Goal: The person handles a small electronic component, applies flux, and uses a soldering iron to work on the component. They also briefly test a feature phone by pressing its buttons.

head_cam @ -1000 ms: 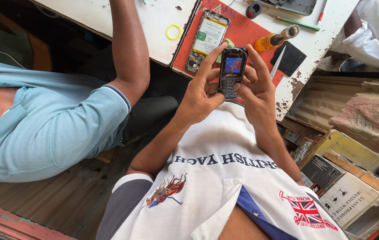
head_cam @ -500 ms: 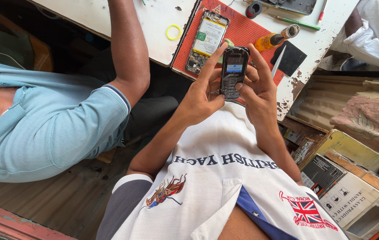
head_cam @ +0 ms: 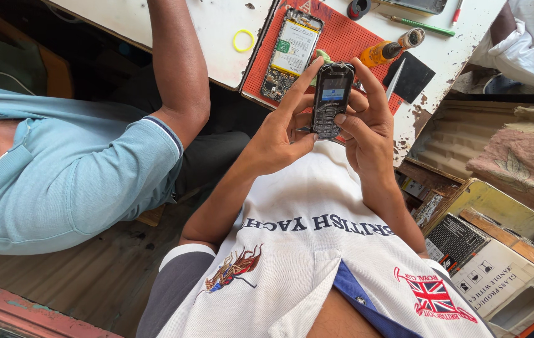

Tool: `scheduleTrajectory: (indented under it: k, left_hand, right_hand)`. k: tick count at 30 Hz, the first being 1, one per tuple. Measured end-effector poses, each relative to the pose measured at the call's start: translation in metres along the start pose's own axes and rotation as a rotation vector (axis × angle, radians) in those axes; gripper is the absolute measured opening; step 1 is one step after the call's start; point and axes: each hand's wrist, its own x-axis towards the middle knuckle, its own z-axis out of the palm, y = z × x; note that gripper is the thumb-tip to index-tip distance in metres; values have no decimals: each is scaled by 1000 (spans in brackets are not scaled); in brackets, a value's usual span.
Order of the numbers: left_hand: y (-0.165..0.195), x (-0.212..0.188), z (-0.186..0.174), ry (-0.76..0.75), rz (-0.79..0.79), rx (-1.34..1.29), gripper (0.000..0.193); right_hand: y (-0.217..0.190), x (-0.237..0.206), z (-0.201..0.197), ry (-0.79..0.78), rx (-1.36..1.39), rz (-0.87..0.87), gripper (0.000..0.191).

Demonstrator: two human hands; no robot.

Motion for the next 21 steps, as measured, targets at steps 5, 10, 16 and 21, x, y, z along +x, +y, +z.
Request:
scheduleTrajectory:
  k: [5, 10, 16, 21]
  left_hand:
    - [9, -1, -2, -14, 19, 3, 98]
    - [17, -8, -2, -12, 47, -69, 89]
    - [26, -8, 2, 4, 97, -167, 90]
    - [30, -7, 4, -3, 79, -270, 88]
  right_hand:
    - [-6, -1, 2, -31, -29, 10, 82]
    - [-9, -1, 2, -91, 71, -9, 78]
    - [-18, -7, 5, -168, 29, -56, 71]
    - [-31, -19, 8, -183, -42, -54, 69]
